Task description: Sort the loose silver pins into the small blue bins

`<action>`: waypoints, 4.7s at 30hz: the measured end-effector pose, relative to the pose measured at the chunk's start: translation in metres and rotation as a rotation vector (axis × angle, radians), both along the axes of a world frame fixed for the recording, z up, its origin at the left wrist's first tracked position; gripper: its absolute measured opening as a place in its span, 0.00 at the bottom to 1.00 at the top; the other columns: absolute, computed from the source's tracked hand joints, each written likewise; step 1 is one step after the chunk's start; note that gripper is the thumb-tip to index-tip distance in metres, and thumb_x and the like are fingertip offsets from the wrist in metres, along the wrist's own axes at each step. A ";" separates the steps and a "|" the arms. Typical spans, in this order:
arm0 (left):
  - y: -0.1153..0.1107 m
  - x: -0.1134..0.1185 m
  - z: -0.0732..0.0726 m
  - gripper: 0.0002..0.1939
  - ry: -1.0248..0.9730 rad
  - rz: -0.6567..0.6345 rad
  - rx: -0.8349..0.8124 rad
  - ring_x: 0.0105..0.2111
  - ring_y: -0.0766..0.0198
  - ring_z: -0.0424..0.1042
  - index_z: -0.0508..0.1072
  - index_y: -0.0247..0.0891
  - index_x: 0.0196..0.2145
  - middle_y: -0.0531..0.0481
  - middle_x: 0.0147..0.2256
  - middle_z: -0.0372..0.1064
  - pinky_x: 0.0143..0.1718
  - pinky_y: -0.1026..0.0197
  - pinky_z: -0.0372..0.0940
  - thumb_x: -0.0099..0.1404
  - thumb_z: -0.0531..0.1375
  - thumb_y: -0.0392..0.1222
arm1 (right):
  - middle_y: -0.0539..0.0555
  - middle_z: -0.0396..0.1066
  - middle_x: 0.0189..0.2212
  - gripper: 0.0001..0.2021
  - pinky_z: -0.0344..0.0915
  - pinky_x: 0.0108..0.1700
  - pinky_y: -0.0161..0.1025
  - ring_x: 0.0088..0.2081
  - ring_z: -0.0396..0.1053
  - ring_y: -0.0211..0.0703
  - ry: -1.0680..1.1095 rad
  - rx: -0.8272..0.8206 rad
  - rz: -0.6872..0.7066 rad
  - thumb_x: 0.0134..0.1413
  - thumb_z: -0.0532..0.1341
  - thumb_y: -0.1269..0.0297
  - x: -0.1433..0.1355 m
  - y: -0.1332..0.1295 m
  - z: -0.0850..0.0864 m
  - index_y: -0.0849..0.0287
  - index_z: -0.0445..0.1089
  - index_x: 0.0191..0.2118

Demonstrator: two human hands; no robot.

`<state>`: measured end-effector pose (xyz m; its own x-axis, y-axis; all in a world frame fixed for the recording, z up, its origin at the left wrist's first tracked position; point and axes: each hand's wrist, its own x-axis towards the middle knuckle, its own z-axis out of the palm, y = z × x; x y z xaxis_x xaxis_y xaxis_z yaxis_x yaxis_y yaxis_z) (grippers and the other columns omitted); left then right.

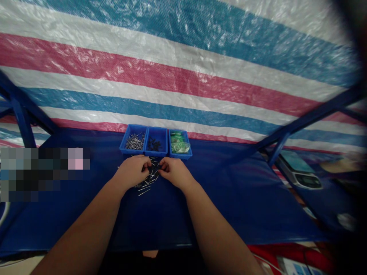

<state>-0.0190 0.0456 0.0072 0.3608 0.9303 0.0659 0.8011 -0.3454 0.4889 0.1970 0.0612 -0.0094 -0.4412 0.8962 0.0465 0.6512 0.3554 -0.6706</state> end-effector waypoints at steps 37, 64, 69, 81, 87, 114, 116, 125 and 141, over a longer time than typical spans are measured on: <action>0.001 0.009 0.002 0.09 0.068 0.153 -0.039 0.38 0.57 0.76 0.76 0.44 0.43 0.52 0.37 0.79 0.36 0.58 0.61 0.64 0.62 0.41 | 0.50 0.72 0.28 0.04 0.65 0.32 0.34 0.28 0.68 0.36 0.308 0.107 0.062 0.57 0.61 0.70 -0.008 -0.002 0.014 0.59 0.74 0.36; -0.004 0.022 0.001 0.10 0.171 0.234 -0.022 0.39 0.56 0.75 0.79 0.45 0.39 0.48 0.39 0.77 0.39 0.59 0.64 0.66 0.57 0.41 | 0.49 0.72 0.29 0.04 0.62 0.34 0.33 0.29 0.67 0.37 0.187 0.058 0.121 0.57 0.62 0.72 -0.010 -0.003 0.013 0.58 0.74 0.37; -0.004 0.020 0.005 0.09 0.104 0.180 0.013 0.39 0.55 0.75 0.77 0.43 0.39 0.47 0.38 0.77 0.40 0.57 0.64 0.66 0.57 0.38 | 0.50 0.72 0.29 0.05 0.62 0.34 0.33 0.30 0.68 0.38 0.188 0.060 0.123 0.58 0.61 0.72 -0.008 -0.003 0.014 0.57 0.74 0.37; -0.006 0.018 0.011 0.06 -0.352 0.141 0.048 0.34 0.63 0.71 0.74 0.40 0.39 0.51 0.34 0.74 0.35 0.61 0.62 0.67 0.57 0.38 | 0.48 0.73 0.29 0.11 0.63 0.30 0.32 0.26 0.67 0.35 0.313 0.048 -0.024 0.59 0.61 0.67 -0.009 -0.003 0.010 0.58 0.70 0.48; -0.003 0.019 0.005 0.07 -0.434 0.158 -0.014 0.31 0.64 0.70 0.74 0.39 0.39 0.51 0.32 0.74 0.33 0.62 0.63 0.67 0.57 0.41 | 0.49 0.73 0.28 0.06 0.65 0.32 0.33 0.27 0.69 0.36 0.367 0.020 -0.047 0.58 0.61 0.67 -0.010 -0.003 0.008 0.59 0.72 0.41; 0.006 -0.008 0.003 0.08 -0.036 0.062 -0.090 0.31 0.63 0.71 0.79 0.43 0.35 0.51 0.32 0.75 0.33 0.62 0.62 0.58 0.61 0.39 | 0.51 0.74 0.31 0.05 0.68 0.35 0.36 0.30 0.70 0.38 0.368 0.096 -0.032 0.56 0.63 0.69 -0.006 -0.002 0.008 0.58 0.74 0.39; 0.007 -0.006 0.002 0.08 0.000 0.051 -0.068 0.32 0.62 0.71 0.80 0.43 0.36 0.51 0.32 0.74 0.35 0.61 0.62 0.59 0.61 0.39 | 0.50 0.73 0.28 0.03 0.64 0.32 0.35 0.28 0.68 0.37 0.200 0.108 -0.002 0.55 0.63 0.71 -0.002 -0.002 0.010 0.57 0.74 0.35; 0.001 0.002 0.001 0.12 0.032 0.001 -0.018 0.37 0.60 0.72 0.80 0.44 0.42 0.49 0.37 0.73 0.40 0.59 0.64 0.62 0.60 0.37 | 0.53 0.74 0.32 0.03 0.59 0.34 0.37 0.33 0.70 0.42 -0.157 0.071 -0.042 0.51 0.68 0.67 -0.001 -0.004 0.010 0.57 0.75 0.34; 0.004 0.001 -0.008 0.11 0.068 -0.023 -0.012 0.46 0.54 0.70 0.76 0.39 0.40 0.44 0.42 0.70 0.52 0.52 0.63 0.70 0.54 0.38 | 0.52 0.73 0.33 0.03 0.60 0.36 0.35 0.32 0.69 0.38 -0.020 0.083 0.007 0.61 0.59 0.71 -0.002 -0.006 0.018 0.58 0.69 0.38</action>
<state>-0.0183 0.0495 -0.0010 0.3850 0.9224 0.0292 0.8247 -0.3581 0.4379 0.1952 0.0554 0.0089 -0.4495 0.8863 0.1120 0.6611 0.4143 -0.6255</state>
